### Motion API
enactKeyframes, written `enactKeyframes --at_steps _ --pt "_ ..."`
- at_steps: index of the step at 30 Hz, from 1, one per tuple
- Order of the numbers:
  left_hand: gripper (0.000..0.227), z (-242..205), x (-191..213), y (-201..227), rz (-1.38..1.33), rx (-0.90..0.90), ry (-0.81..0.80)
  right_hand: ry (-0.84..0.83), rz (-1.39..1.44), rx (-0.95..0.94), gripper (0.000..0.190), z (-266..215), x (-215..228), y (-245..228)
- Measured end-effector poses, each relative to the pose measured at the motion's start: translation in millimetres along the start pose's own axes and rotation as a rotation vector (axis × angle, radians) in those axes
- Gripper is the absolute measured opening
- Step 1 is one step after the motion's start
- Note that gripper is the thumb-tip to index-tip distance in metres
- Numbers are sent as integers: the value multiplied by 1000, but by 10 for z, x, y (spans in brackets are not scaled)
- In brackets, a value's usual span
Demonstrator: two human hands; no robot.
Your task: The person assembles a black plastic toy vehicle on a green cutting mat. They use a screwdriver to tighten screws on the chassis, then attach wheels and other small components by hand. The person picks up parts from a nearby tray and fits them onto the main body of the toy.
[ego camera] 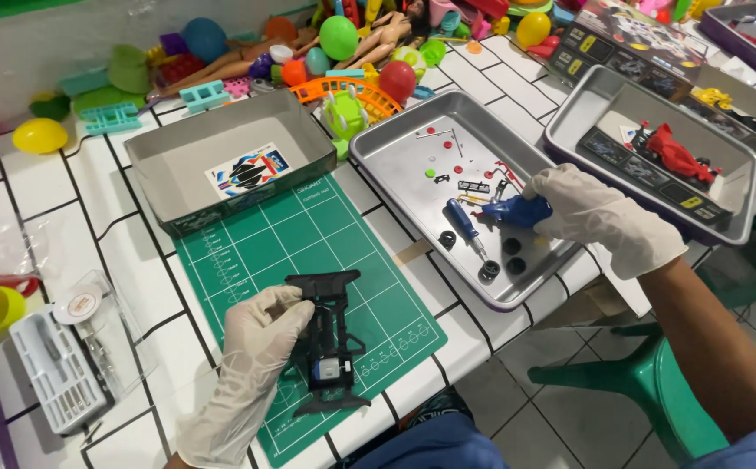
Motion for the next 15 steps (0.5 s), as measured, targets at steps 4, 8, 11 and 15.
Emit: enactKeyframes --at_steps 4,8,11,15 --pt "17 19 -24 50 1 -38 -14 -119 -30 -134 53 -92 48 -90" --pt "25 28 -31 31 61 -80 -21 40 41 -158 26 -70 402 -638" --pt "18 27 -42 29 39 -109 -21 66 313 135 39 264 278 -767" --pt "15 20 -74 18 -8 -81 -38 67 284 129 38 461 243 -788"
Point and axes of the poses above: each hand's wrist, its own z-axis towards the middle knuckle, its own x-axis out of the back of the hand, y = z × x, the point moved 9 cm from there along z, towards the middle knuckle, and after that the axes turned 15 degrees about z, right-handed, at the moved point
